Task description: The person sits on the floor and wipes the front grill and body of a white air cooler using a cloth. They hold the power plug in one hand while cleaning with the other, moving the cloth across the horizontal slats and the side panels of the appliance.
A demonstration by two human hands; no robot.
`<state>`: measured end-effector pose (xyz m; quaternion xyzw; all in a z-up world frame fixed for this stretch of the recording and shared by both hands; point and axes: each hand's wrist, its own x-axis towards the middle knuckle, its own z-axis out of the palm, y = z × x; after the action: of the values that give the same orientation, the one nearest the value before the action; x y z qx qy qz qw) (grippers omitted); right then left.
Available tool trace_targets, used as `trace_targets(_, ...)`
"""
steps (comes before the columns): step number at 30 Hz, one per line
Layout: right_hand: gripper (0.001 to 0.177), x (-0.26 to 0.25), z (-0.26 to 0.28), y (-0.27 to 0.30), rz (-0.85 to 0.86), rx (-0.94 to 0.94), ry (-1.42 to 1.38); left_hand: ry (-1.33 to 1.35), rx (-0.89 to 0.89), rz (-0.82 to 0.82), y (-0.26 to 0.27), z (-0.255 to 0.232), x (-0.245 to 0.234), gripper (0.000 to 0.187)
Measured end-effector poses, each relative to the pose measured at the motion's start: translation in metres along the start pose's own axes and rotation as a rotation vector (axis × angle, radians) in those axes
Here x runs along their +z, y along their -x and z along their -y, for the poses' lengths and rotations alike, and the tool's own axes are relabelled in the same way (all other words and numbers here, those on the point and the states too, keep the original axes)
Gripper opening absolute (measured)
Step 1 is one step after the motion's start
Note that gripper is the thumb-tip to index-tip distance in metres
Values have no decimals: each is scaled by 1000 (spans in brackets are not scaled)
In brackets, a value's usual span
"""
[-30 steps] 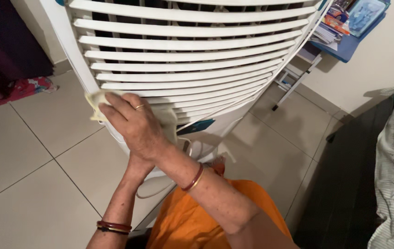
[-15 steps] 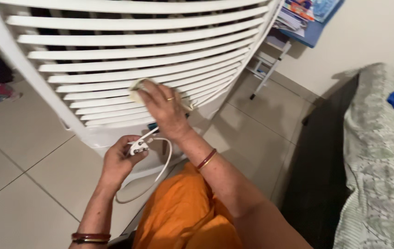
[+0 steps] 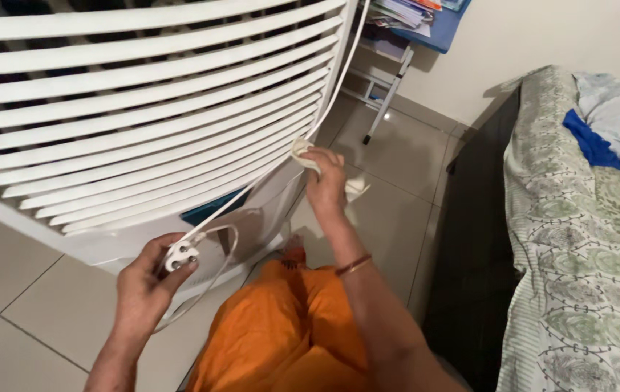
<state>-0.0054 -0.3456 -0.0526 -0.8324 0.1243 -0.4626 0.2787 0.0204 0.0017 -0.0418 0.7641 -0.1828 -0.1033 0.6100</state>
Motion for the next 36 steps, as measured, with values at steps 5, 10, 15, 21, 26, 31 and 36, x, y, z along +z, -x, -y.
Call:
trace_targets(5, 45, -18, 39, -19, -294, -139, -20, -124, -102, -42, 5, -12, -3, 47)
trace_targets(10, 51, -13, 24, -88, -385, -202, 77, -110, -133, -54, 9, -9, 1, 44)
trace_targets(15, 46, 4, -1, -96, -246, -153, 160, -93, -150, -75, 9, 8, 9, 46)
trace_targets(21, 54, -6, -2, -93, -32, -99, 313, 39, -65, -38, 7, 16, 7, 44)
trace_targets(26, 51, 1, -34, -101, 27, -24, 270, -7, -71, -35, 13, 12, 7, 46)
trace_targets(31, 50, -10, -60, -45, -27, 71, 86, -20, -117, -17, 12, 10, 5, 47)
trace_targets(36, 46, -7, -48, 3, 0, 185, -108, -56, -8, 40, 18, 5, 8, 48)
